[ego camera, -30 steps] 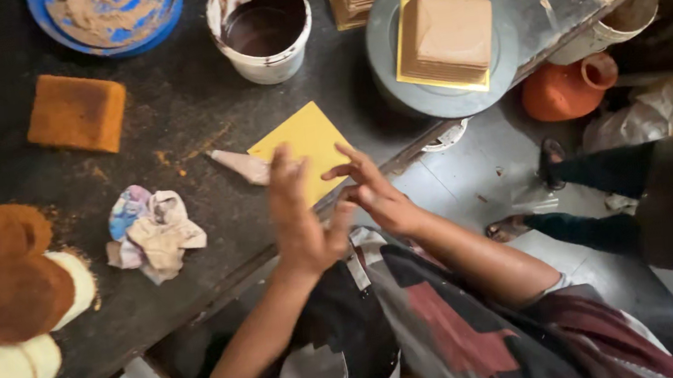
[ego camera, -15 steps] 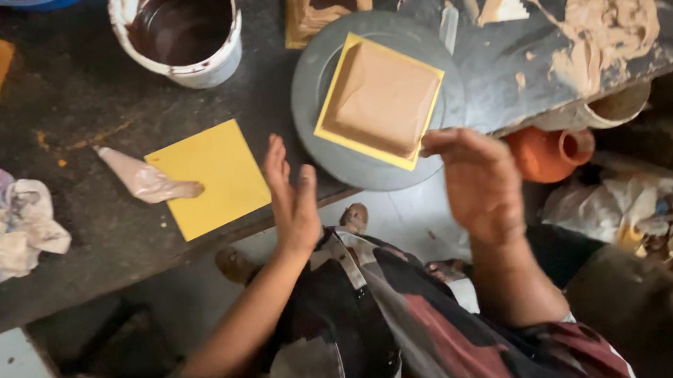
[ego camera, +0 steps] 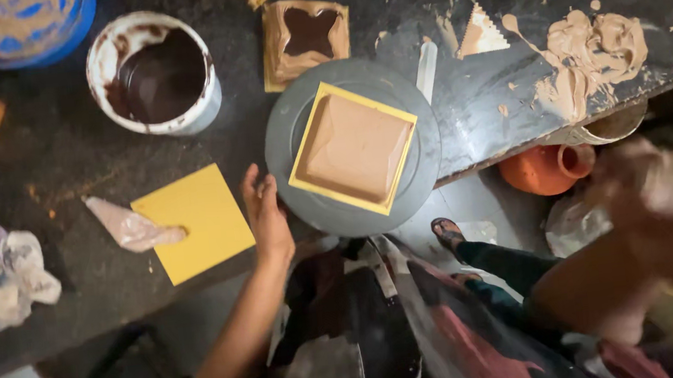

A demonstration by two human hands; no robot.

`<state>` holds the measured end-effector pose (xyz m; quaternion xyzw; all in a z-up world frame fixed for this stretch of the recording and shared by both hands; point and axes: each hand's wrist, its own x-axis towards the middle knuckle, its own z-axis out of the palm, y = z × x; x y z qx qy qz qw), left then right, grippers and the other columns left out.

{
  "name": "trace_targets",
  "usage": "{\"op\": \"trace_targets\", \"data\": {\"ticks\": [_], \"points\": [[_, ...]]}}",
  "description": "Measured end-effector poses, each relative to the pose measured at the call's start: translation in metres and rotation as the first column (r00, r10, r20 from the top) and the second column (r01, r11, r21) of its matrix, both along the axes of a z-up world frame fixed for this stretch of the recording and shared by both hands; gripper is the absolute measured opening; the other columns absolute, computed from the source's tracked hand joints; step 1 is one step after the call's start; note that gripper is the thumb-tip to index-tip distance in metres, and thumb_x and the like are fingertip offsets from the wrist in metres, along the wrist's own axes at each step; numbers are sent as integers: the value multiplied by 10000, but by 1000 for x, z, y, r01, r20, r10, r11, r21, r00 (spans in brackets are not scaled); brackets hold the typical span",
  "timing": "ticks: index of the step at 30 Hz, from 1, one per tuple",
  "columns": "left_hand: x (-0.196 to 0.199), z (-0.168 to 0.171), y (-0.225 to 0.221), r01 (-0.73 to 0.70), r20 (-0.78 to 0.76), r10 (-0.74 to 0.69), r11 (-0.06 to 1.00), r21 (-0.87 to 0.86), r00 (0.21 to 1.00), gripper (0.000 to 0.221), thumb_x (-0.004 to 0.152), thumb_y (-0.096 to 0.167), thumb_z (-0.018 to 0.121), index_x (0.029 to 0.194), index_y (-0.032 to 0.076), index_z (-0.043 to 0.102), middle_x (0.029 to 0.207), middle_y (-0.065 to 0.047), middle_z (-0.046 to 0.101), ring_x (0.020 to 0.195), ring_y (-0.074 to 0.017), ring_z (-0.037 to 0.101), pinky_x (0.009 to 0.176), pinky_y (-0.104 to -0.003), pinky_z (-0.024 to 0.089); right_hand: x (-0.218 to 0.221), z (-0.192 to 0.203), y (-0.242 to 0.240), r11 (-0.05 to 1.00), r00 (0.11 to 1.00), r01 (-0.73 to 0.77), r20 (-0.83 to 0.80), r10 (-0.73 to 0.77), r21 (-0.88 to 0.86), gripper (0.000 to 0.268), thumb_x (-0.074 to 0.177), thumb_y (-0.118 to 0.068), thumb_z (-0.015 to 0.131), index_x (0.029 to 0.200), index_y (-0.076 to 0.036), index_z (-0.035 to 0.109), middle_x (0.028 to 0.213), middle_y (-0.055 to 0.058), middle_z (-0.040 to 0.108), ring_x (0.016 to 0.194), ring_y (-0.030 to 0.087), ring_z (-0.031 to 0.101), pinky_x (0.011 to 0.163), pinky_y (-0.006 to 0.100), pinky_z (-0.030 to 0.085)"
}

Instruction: The person applies cream to the sides and top of a cake using a spatula, pipes decorative borders around the edges with a piping bag, and then pours liquid chocolate into the center.

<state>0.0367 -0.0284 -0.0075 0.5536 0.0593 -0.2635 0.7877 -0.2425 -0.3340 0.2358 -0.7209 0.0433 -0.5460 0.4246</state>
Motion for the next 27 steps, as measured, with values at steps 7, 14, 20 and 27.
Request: {"op": "trace_targets", "data": {"ticks": [7, 14, 20, 27], "points": [[-20, -26, -30, -149, 160, 132, 984, 101, 978, 524, 1062, 317, 505, 1494, 25, 444, 1453, -137, 525, 1345, -258, 469, 1145, -375, 342, 59, -242, -99, 915, 531, 396, -833, -156, 81, 413, 956, -77, 704, 1353, -50, 592, 1003, 88, 717, 787, 163, 636, 668, 306, 515], [-23, -55, -20, -371, 491, 129, 821, 434, 862, 423, 1134, 354, 491, 1203, -55, 573, 1195, -147, 601, 1147, -243, 536, 1084, -379, 407, 100, -342, -56, 921, 69, -371, -993, -99, -118, 553, 783, -350, 811, 1208, -178, 502, 1024, 240, 738, 943, 429, 716, 796, 503, 582], [-33, -18, -28, -635, 643, 300, 671, 383, 705, 321, 1178, 263, 499, 1299, -22, 587, 1143, -76, 612, 1038, -194, 564, 956, -341, 458, 85, -267, -81, 975, 101, -193, -986, 133, 112, 910, 806, -238, 716, 1554, -72, 225, 919, 277, 705, 905, 483, 680, 829, 528, 533], [-141, 113, -147, -414, 957, -130, 880, 232, 261, 335, 1114, 214, 491, 1282, -69, 550, 1213, -188, 629, 1155, -296, 636, 989, -394, 527, -10, -253, -197, 942, 437, -191, -835, 334, 277, 864, 883, 0, 561, 1647, -126, 179, 922, 221, 704, 821, 353, 686, 814, 441, 564]]}}
